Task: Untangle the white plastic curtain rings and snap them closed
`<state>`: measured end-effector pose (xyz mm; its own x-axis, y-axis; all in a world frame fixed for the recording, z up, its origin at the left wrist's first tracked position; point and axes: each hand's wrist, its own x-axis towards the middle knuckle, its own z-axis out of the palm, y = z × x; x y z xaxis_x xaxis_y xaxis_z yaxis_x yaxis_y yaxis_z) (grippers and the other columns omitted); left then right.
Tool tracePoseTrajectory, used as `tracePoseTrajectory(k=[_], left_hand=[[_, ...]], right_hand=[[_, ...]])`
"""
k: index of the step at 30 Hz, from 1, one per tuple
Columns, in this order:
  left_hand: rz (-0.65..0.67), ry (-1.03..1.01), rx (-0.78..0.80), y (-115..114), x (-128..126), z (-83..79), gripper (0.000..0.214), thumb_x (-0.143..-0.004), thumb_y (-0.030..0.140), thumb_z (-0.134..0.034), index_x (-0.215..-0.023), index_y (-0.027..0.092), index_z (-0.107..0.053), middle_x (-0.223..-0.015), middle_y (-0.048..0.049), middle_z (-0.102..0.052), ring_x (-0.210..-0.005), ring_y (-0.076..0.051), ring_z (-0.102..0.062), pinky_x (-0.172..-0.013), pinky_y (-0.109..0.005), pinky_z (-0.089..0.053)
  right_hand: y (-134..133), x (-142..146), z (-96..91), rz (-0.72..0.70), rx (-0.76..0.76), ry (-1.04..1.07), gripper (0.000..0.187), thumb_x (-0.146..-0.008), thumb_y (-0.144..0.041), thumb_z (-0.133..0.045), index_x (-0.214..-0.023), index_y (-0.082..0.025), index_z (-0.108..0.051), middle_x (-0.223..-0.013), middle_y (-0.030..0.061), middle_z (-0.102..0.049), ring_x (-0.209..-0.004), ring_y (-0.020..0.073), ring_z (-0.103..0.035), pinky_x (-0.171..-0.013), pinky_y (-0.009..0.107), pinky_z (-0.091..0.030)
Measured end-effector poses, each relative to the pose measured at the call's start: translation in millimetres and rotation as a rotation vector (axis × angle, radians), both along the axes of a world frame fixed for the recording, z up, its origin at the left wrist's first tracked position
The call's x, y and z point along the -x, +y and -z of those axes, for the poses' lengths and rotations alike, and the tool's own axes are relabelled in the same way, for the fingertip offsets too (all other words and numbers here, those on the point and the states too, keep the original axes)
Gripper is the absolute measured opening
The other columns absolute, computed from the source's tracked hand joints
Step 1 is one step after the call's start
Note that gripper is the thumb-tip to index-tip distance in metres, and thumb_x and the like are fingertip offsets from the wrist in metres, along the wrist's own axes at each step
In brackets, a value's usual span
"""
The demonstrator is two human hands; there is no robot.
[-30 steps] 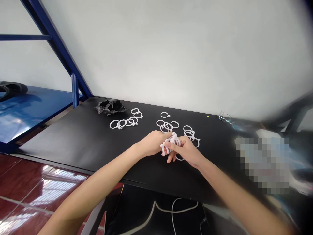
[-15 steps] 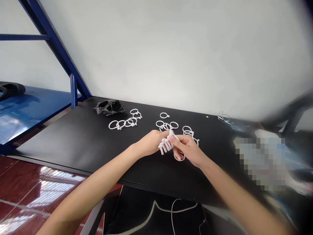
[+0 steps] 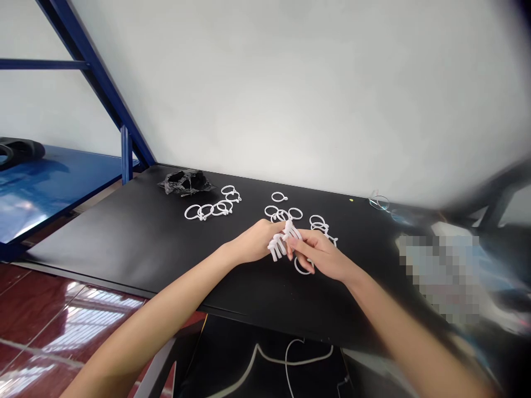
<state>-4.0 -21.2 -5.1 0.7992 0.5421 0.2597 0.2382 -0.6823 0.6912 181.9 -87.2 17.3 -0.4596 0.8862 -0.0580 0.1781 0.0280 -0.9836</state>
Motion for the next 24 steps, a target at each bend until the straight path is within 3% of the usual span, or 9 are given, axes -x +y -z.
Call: tracePoseTrajectory(k=[3, 7, 13, 21, 24], left_hand=[[0.011, -0.075, 0.091, 1, -1, 1.1, 0.013, -0.084, 0.018, -0.053, -0.092, 0.013, -0.062, -0.078, -0.0016, -0.066, -0.064, -0.012, -0.058, -0.062, -0.022, -0.044], [-0.005, -0.137, 0.231, -2, -4, -0.8, 0.015, -0.083, 0.023, -0.056, -0.087, 0.011, -0.065, -0.079, -0.0028, -0.066, -0.069, -0.013, -0.059, -0.066, -0.023, -0.046], [0.065, -0.248, 0.429, -8, -9, -6.4, 0.018, -0.079, 0.027, -0.064, -0.085, 0.01, -0.067, -0.079, -0.0038, -0.065, -0.072, -0.015, -0.059, -0.064, -0.024, -0.047], [0.036, -0.266, 0.426, -14, -14, -4.8, 0.021, -0.081, 0.031, -0.061, -0.086, 0.011, -0.067, -0.079, -0.0044, -0.067, -0.07, -0.015, -0.059, -0.064, -0.024, -0.048], [0.008, -0.23, 0.297, -14, -9, 0.1, 0.016, -0.082, 0.024, -0.057, -0.09, 0.013, -0.065, -0.081, -0.0029, -0.066, -0.069, -0.013, -0.059, -0.065, -0.023, -0.047]], right_hand=[[-6, 8, 5.3, 0.076, -0.051, 0.051, 0.042, -0.095, -0.05, -0.047, -0.071, -0.016, -0.053, -0.059, -0.0038, -0.053, -0.035, 0.0038, -0.045, -0.04, 0.02, -0.033], [-15, 18, 11.6, 0.164, -0.049, 0.138, 0.046, -0.094, -0.053, -0.047, -0.065, -0.017, -0.049, -0.051, -0.0065, -0.042, -0.033, 0.0032, -0.034, -0.034, 0.019, -0.022], [-21, 21, 15.5, 0.215, -0.132, 0.164, 0.048, -0.094, -0.052, -0.047, -0.06, -0.018, -0.048, -0.048, -0.005, -0.04, -0.036, 0.0055, -0.035, -0.034, 0.02, -0.02], [-24, 22, 14.9, 0.251, -0.281, 0.062, 0.052, -0.095, -0.052, -0.044, -0.055, -0.019, -0.047, -0.046, -0.0029, -0.041, -0.037, 0.0068, -0.034, -0.036, 0.023, -0.023], [-22, 22, 10.6, 0.233, -0.182, 0.08, 0.052, -0.095, -0.052, -0.043, -0.056, -0.018, -0.046, -0.05, -0.0024, -0.04, -0.041, 0.0071, -0.035, -0.036, 0.022, -0.022]])
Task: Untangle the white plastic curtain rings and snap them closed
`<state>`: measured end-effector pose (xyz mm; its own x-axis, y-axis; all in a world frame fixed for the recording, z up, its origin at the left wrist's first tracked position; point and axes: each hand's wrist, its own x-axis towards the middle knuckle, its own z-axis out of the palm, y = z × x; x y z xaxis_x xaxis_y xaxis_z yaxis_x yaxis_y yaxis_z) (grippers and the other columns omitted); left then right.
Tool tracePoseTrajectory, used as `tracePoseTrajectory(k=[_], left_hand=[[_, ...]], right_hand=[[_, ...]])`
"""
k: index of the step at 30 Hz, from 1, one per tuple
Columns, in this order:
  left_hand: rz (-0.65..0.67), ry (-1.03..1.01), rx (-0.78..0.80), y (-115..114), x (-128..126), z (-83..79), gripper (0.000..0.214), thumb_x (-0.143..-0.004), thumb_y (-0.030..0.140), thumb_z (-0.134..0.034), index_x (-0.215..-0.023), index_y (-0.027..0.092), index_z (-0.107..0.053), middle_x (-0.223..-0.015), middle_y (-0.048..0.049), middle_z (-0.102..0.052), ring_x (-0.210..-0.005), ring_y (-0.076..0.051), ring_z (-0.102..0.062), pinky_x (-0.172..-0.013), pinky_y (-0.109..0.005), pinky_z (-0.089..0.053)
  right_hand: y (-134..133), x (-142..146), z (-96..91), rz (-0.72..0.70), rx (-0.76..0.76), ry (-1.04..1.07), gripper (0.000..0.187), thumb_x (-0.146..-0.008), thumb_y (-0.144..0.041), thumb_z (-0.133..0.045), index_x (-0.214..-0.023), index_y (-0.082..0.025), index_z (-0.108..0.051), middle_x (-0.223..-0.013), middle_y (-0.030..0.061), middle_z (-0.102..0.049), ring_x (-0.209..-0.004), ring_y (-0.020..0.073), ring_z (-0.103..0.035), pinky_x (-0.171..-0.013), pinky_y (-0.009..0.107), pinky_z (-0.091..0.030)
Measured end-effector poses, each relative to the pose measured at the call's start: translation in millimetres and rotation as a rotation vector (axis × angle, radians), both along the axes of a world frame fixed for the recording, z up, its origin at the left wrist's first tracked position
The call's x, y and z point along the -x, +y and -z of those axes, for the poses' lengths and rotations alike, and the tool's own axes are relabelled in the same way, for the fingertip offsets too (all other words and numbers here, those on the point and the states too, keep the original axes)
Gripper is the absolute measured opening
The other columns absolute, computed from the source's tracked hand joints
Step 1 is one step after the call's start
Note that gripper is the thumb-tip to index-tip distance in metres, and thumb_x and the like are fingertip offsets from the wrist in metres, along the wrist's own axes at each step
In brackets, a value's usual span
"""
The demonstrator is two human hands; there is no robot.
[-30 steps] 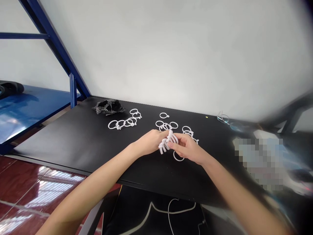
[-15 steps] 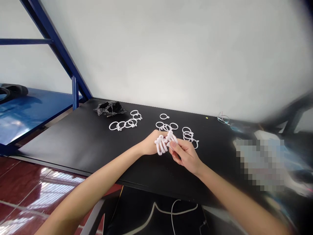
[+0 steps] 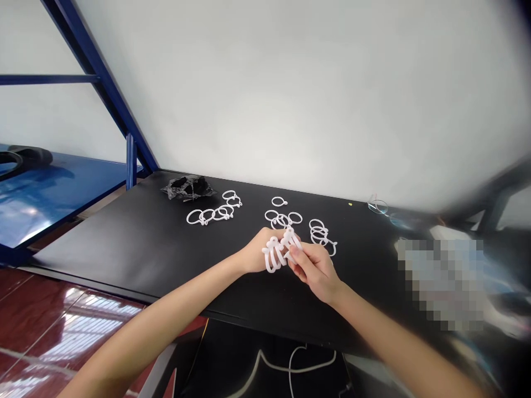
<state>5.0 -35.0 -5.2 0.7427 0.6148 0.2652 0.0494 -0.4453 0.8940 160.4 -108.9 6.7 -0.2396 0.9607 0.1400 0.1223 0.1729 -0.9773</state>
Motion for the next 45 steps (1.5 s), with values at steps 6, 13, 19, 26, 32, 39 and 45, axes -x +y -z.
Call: tracePoseTrajectory(k=[6, 13, 19, 26, 32, 39, 45], left_hand=[[-0.054, 0.188, -0.448, 9, 9, 3.4, 0.011, -0.086, 0.024, -0.052, -0.088, 0.015, -0.058, -0.08, -0.0053, -0.062, -0.077, -0.018, -0.056, -0.073, -0.029, -0.047], [-0.056, 0.147, -0.561, 5, 7, 4.3, 0.014, -0.089, 0.024, -0.045, -0.087, 0.016, -0.056, -0.077, -0.0059, -0.061, -0.075, -0.018, -0.054, -0.072, -0.029, -0.048], [-0.07, 0.135, -0.485, 0, 3, 11.9, 0.015, -0.086, 0.027, -0.05, -0.079, 0.016, -0.057, -0.078, -0.0032, -0.062, -0.071, -0.014, -0.057, -0.066, -0.025, -0.048], [-0.125, 0.083, -0.319, 2, 3, 9.9, 0.011, -0.084, 0.022, -0.054, -0.078, 0.015, -0.06, -0.078, -0.0009, -0.064, -0.069, -0.012, -0.059, -0.065, -0.023, -0.047], [-0.108, 0.053, -0.13, 5, 6, 7.5, 0.033, -0.082, 0.018, -0.056, -0.114, 0.016, -0.062, -0.092, -0.0024, -0.071, -0.079, -0.016, -0.067, -0.073, -0.025, -0.05], [-0.049, 0.1, -0.133, 9, 9, 2.3, 0.024, -0.08, 0.015, -0.053, -0.1, 0.013, -0.065, -0.077, -0.0003, -0.069, -0.065, -0.013, -0.062, -0.063, -0.022, -0.047], [-0.016, 0.241, -0.38, 16, 12, 4.6, 0.015, -0.078, 0.012, -0.052, -0.064, 0.014, -0.053, -0.062, 0.0012, -0.056, -0.053, -0.009, -0.046, -0.055, -0.021, -0.037]], right_hand=[[7, -2, -8.4, -0.1, 0.166, 0.036, 0.047, -0.097, -0.053, -0.037, -0.069, -0.018, -0.049, -0.05, -0.0049, -0.041, -0.038, 0.0069, -0.035, -0.035, 0.02, -0.026], [-2, 1, -0.5, -0.05, -0.053, -0.04, 0.047, -0.101, -0.046, -0.032, -0.064, -0.019, -0.042, -0.05, -0.0058, -0.035, -0.041, 0.0066, -0.031, -0.039, 0.022, -0.026], [-8, 1, -0.1, -0.045, -0.416, -0.229, 0.045, -0.103, -0.032, -0.029, -0.062, -0.019, -0.043, -0.05, -0.0037, -0.042, -0.044, 0.0076, -0.038, -0.047, 0.024, -0.033], [-1, -2, 1.9, 0.033, -0.233, -0.091, 0.04, -0.101, -0.037, -0.035, -0.069, -0.018, -0.05, -0.059, -0.0029, -0.047, -0.044, 0.0071, -0.043, -0.043, 0.022, -0.035], [3, 4, 6.3, 0.015, -0.043, -0.119, 0.025, -0.072, -0.036, -0.079, -0.08, -0.017, -0.064, -0.073, 0.0009, -0.064, -0.058, 0.0143, -0.063, -0.048, 0.024, -0.047], [6, 3, 3.6, -0.098, 0.164, -0.01, 0.023, -0.082, -0.037, -0.07, -0.093, -0.017, -0.067, -0.075, 0.0031, -0.07, -0.066, 0.0185, -0.071, -0.049, 0.024, -0.05], [13, -4, 3.0, -0.148, 0.208, 0.09, 0.027, -0.087, -0.042, -0.065, -0.088, -0.015, -0.063, -0.075, 0.0029, -0.068, -0.057, 0.0134, -0.068, -0.049, 0.022, -0.051]])
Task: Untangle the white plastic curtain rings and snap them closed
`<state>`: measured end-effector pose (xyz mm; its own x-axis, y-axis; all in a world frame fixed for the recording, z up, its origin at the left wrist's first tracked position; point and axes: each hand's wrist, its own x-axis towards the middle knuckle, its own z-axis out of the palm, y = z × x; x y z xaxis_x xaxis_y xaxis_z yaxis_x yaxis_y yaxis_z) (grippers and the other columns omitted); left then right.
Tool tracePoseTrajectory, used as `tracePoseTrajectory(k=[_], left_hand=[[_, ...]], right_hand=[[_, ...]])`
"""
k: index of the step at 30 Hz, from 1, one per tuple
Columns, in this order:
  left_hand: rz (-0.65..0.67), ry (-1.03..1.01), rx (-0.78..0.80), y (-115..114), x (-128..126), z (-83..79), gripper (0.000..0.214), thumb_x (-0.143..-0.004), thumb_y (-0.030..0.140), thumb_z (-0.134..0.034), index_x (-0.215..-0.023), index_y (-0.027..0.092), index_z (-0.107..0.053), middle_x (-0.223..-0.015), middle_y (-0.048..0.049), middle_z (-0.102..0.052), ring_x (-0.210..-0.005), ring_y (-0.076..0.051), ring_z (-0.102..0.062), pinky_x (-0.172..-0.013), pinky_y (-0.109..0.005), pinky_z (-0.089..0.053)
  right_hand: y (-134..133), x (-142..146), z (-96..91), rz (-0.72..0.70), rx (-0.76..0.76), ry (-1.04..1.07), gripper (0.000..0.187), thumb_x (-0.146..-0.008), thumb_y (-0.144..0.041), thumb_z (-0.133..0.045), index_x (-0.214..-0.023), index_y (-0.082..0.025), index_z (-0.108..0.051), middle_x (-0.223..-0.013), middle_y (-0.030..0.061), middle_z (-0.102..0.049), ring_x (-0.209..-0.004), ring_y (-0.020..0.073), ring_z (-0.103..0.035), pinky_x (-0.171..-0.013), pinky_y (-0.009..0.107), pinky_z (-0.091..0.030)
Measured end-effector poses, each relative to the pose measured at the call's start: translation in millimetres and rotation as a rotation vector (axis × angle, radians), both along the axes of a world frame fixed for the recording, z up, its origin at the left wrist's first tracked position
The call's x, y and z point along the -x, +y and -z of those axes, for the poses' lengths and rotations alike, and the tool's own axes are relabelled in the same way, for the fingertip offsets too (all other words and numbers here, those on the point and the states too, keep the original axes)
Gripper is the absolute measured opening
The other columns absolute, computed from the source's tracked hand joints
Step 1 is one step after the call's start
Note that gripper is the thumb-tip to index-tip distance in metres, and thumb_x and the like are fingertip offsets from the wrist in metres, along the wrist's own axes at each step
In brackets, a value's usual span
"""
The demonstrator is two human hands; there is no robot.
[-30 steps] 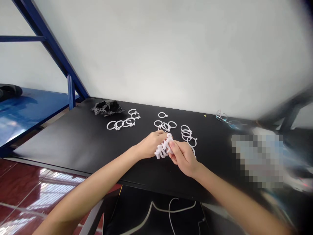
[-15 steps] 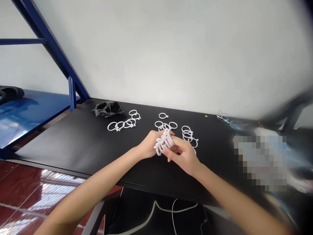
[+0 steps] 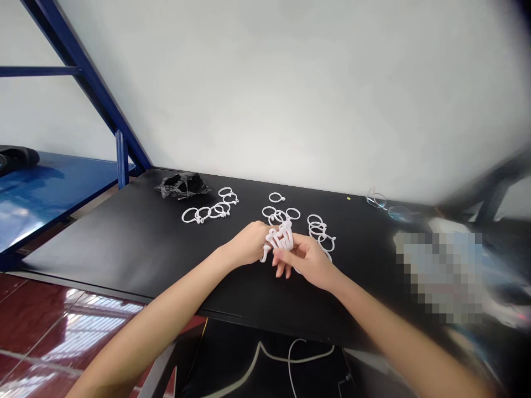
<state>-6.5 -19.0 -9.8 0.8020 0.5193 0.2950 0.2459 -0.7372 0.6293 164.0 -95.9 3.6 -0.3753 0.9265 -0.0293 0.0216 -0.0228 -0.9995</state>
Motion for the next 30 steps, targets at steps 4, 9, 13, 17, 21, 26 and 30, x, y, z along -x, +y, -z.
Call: tracePoseTrajectory(k=[4, 9, 13, 17, 21, 26, 30], left_hand=[[0.053, 0.026, 0.001, 2, 0, 3.7, 0.021, -0.076, 0.008, -0.047, -0.056, 0.014, -0.048, -0.057, 0.0016, -0.051, -0.051, -0.008, -0.043, -0.054, -0.021, -0.034], [0.157, -0.163, 0.251, -3, -4, -0.3, 0.019, -0.076, 0.013, -0.047, -0.058, 0.014, -0.048, -0.054, 0.003, -0.051, -0.05, -0.007, -0.044, -0.051, -0.018, -0.035], [0.148, -0.227, 0.417, -7, -9, -2.0, 0.025, -0.081, 0.023, -0.049, -0.058, 0.014, -0.048, -0.053, 0.0024, -0.05, -0.051, -0.008, -0.046, -0.05, -0.018, -0.037], [-0.028, -0.268, 0.386, -10, -14, 2.9, 0.007, -0.076, 0.021, -0.055, -0.074, 0.014, -0.054, -0.068, 0.0014, -0.057, -0.06, -0.01, -0.052, -0.057, -0.02, -0.042], [-0.124, -0.253, 0.305, -11, -16, 6.7, 0.003, -0.073, 0.016, -0.054, -0.075, 0.015, -0.052, -0.069, 0.002, -0.057, -0.06, -0.01, -0.051, -0.058, -0.021, -0.041], [-0.118, -0.195, 0.314, -8, -13, 7.3, 0.007, -0.076, 0.013, -0.05, -0.07, 0.013, -0.053, -0.064, 0.0023, -0.055, -0.056, -0.008, -0.049, -0.055, -0.02, -0.04], [-0.169, -0.223, 0.302, -4, -15, 7.6, 0.013, -0.075, 0.01, -0.044, -0.063, 0.014, -0.048, -0.059, 0.0035, -0.052, -0.054, -0.007, -0.045, -0.053, -0.018, -0.037]], right_hand=[[-2, 3, 3.6, 0.007, -0.016, 0.027, 0.036, -0.092, -0.046, -0.056, -0.075, -0.014, -0.06, -0.055, -0.0051, -0.052, -0.037, 0.0047, -0.049, -0.043, 0.02, -0.048], [-14, 9, 4.1, 0.082, -0.086, 0.082, 0.034, -0.094, -0.044, -0.054, -0.074, -0.016, -0.058, -0.052, -0.0077, -0.046, -0.031, 0.0028, -0.04, -0.037, 0.019, -0.043], [-16, 7, 5.5, 0.086, -0.151, 0.022, 0.034, -0.095, -0.043, -0.052, -0.074, -0.016, -0.059, -0.052, -0.0055, -0.052, -0.033, 0.0055, -0.048, -0.041, 0.021, -0.044], [-12, 9, 8.7, 0.176, -0.148, -0.063, 0.025, -0.083, -0.041, -0.069, -0.078, -0.017, -0.064, -0.059, -0.001, -0.062, -0.046, 0.0114, -0.06, -0.048, 0.024, -0.05], [-11, 15, 9.4, 0.263, -0.135, -0.114, 0.027, -0.069, -0.036, -0.082, -0.079, -0.018, -0.065, -0.064, 0.0012, -0.067, -0.053, 0.016, -0.064, -0.048, 0.027, -0.051], [-7, 12, 5.6, 0.149, -0.047, -0.16, 0.027, -0.081, -0.043, -0.071, -0.085, -0.017, -0.064, -0.056, 0.0, -0.063, -0.05, 0.0147, -0.061, -0.045, 0.025, -0.047], [-5, 9, 5.1, 0.107, -0.069, -0.17, 0.027, -0.089, -0.045, -0.06, -0.089, -0.018, -0.056, -0.054, -0.0064, -0.051, -0.045, 0.0092, -0.05, -0.048, 0.024, -0.046]])
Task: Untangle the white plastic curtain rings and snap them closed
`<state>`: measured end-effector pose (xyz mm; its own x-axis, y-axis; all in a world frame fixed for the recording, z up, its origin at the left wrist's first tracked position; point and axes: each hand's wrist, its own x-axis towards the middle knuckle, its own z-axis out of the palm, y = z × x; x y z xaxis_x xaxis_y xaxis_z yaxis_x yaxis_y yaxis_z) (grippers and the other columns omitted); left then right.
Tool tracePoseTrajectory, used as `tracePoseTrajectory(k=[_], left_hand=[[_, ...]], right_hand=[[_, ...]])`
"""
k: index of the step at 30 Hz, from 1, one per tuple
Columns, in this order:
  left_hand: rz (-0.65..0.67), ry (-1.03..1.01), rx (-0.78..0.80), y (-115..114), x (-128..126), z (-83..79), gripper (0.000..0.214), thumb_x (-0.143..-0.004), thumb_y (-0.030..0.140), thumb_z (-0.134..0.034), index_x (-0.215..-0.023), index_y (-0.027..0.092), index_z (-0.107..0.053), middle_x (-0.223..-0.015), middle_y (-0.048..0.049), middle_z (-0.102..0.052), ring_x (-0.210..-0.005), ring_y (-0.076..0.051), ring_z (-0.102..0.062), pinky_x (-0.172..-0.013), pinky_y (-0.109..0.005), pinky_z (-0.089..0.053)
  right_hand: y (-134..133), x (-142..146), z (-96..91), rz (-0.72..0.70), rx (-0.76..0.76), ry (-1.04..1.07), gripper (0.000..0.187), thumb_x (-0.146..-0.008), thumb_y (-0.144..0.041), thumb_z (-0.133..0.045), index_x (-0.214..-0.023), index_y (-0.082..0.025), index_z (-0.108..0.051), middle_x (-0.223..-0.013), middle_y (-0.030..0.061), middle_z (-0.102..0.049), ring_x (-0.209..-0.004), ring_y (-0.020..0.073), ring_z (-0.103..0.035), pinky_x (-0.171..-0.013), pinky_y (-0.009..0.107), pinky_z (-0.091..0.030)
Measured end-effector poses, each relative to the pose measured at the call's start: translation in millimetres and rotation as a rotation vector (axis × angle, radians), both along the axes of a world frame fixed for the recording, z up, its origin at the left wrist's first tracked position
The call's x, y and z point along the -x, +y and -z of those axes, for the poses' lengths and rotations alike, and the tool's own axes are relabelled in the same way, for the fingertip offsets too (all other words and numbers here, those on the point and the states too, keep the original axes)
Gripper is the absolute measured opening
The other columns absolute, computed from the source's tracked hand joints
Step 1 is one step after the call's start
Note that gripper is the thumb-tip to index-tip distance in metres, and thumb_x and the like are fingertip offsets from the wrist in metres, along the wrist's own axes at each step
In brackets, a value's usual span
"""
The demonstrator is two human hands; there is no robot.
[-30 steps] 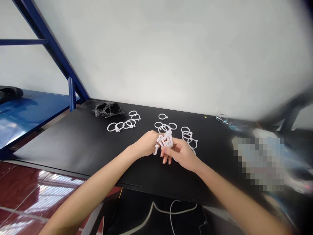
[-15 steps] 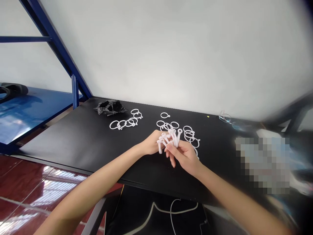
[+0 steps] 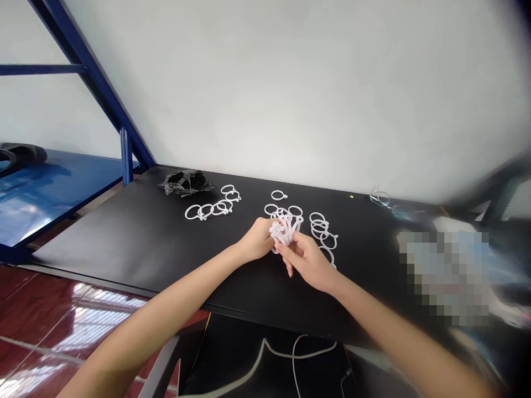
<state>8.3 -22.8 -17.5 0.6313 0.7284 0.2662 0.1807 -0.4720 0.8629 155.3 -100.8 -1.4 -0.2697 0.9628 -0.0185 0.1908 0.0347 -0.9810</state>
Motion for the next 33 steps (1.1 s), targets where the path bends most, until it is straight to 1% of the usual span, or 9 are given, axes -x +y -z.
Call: tracePoseTrajectory(k=[7, 10, 13, 16, 19, 23, 27, 31, 33], left_hand=[[0.068, -0.117, 0.21, 0, 0, -1.9, 0.016, -0.075, 0.016, -0.046, -0.06, 0.013, -0.048, -0.057, 0.002, -0.051, -0.054, -0.008, -0.047, -0.051, -0.018, -0.038], [0.086, -0.169, 0.22, -1, 3, -4.8, 0.011, -0.075, 0.017, -0.049, -0.076, 0.011, -0.059, -0.069, -0.0002, -0.058, -0.061, -0.009, -0.052, -0.056, -0.019, -0.043], [0.181, -0.197, 0.338, -2, 3, -8.5, 0.026, -0.074, 0.018, -0.052, -0.098, 0.012, -0.063, -0.079, -0.0021, -0.063, -0.062, -0.01, -0.054, -0.057, -0.021, -0.045], [0.229, -0.233, 0.454, -2, 1, -10.3, 0.025, -0.069, 0.014, -0.053, -0.092, 0.011, -0.063, -0.064, 0.0023, -0.056, -0.051, -0.006, -0.046, -0.049, -0.018, -0.039], [0.172, -0.257, 0.42, 2, 4, -12.2, 0.021, -0.063, 0.009, -0.052, -0.082, 0.012, -0.06, -0.057, 0.006, -0.048, -0.048, -0.005, -0.04, -0.047, -0.016, -0.034], [0.081, -0.105, 0.222, 15, 23, -24.3, 0.014, -0.068, 0.014, -0.057, -0.081, 0.011, -0.062, -0.07, 0.0014, -0.057, -0.061, -0.008, -0.049, -0.055, -0.019, -0.04], [0.03, 0.048, 0.334, 32, 56, -40.8, 0.023, -0.072, 0.019, -0.055, -0.092, 0.014, -0.064, -0.075, -0.0003, -0.061, -0.063, -0.011, -0.054, -0.057, -0.021, -0.044], [-0.101, 0.146, 0.288, 51, 90, -47.0, 0.025, -0.072, 0.022, -0.053, -0.093, 0.013, -0.064, -0.078, -0.0014, -0.061, -0.063, -0.011, -0.054, -0.06, -0.023, -0.045], [-0.172, 0.301, 0.21, 61, 105, -46.9, 0.021, -0.069, 0.024, -0.054, -0.085, 0.013, -0.064, -0.072, -0.001, -0.06, -0.061, -0.012, -0.053, -0.055, -0.022, -0.042]], right_hand=[[-6, 1, 0.1, -0.055, -0.069, 0.057, 0.024, -0.095, -0.043, -0.052, -0.091, -0.019, -0.053, -0.06, -0.0054, -0.051, -0.054, 0.0108, -0.052, -0.059, 0.028, -0.049], [-4, -1, -1.2, -0.055, -0.039, 0.126, 0.025, -0.093, -0.043, -0.056, -0.091, -0.018, -0.054, -0.061, -0.0044, -0.054, -0.054, 0.0109, -0.054, -0.057, 0.027, -0.048], [0, -3, -2.9, -0.097, 0.02, 0.224, 0.028, -0.09, -0.044, -0.06, -0.086, -0.017, -0.057, -0.059, -0.0036, -0.056, -0.049, 0.0102, -0.053, -0.052, 0.026, -0.048], [4, -3, -4.3, -0.097, 0.078, 0.301, 0.028, -0.086, -0.043, -0.065, -0.086, -0.015, -0.061, -0.068, 0.0006, -0.062, -0.05, 0.0097, -0.055, -0.047, 0.024, -0.048], [7, -3, -4.5, -0.061, 0.109, 0.358, 0.028, -0.082, -0.04, -0.07, -0.093, -0.015, -0.064, -0.082, 0.0042, -0.066, -0.057, 0.0101, -0.057, -0.046, 0.022, -0.048], [10, -4, -7.0, 0.004, 0.122, 0.388, 0.03, -0.079, -0.036, -0.073, -0.102, -0.018, -0.066, -0.096, 0.0072, -0.067, -0.071, 0.0133, -0.062, -0.048, 0.021, -0.05], [10, -7, -13.2, 0.054, 0.129, 0.4, 0.032, -0.08, -0.035, -0.072, -0.108, -0.02, -0.067, -0.125, 0.0107, -0.061, -0.096, 0.0192, -0.065, -0.065, 0.025, -0.055], [10, -8, -14.9, 0.072, 0.153, 0.386, 0.029, -0.08, -0.037, -0.071, -0.104, -0.021, -0.069, -0.124, 0.0102, -0.063, -0.088, 0.0166, -0.066, -0.064, 0.026, -0.055], [10, -9, -13.7, 0.07, 0.155, 0.382, 0.028, -0.08, -0.037, -0.071, -0.102, -0.021, -0.07, -0.122, 0.0098, -0.064, -0.083, 0.0149, -0.065, -0.062, 0.025, -0.054]])
